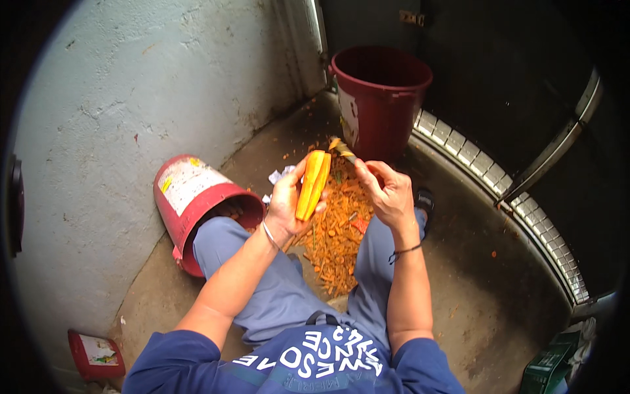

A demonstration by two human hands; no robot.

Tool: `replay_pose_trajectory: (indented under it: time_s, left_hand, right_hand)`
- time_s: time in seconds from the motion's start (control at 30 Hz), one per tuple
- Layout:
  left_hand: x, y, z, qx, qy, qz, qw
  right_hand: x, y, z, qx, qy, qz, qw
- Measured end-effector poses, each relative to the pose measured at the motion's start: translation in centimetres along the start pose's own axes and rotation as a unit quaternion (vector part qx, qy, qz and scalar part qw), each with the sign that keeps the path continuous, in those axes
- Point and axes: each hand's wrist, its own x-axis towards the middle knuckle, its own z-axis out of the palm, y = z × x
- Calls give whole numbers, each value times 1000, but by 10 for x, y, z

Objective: The person is peeling sweet potatoes or carrots using a knife and a handheld peeler while sitting on the ground.

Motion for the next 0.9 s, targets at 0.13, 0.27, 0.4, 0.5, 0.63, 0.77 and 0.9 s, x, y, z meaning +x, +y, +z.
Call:
replay_pose_trajectory:
  time_s: [0.13, 0.27, 0.4, 0.5, 0.63, 0.77, 0.9]
  left_hand:
    - [-3, 0, 5, 18, 6, 19, 1000]
    - [-2, 0, 4, 5, 32, 27, 999]
    - [-3, -2, 9, -19, 65, 20, 997]
    - [-6, -1, 6, -19, 2, 6, 1000]
    - [-5, -2, 9, -28, -6, 2, 1000]
    - [-5, -3, 7, -5, 23, 3, 1000]
    - [-3, -4, 3, -25, -16, 7, 1000]
  right_hand:
    - [-10, -39, -9, -118, -178, -94, 972]
    - [-13, -41, -6, -148, -173, -119, 966]
    - [-14, -47, -7, -143, -174, -134, 965]
    - [-12, -46, -8, -153, -150, -144, 966]
    - [-11, -42, -11, -149, -129, -142, 970]
    - [-15, -47, -7, -135, -154, -159, 966]
    - [-13, -43, -12, -146, -131, -119, 973]
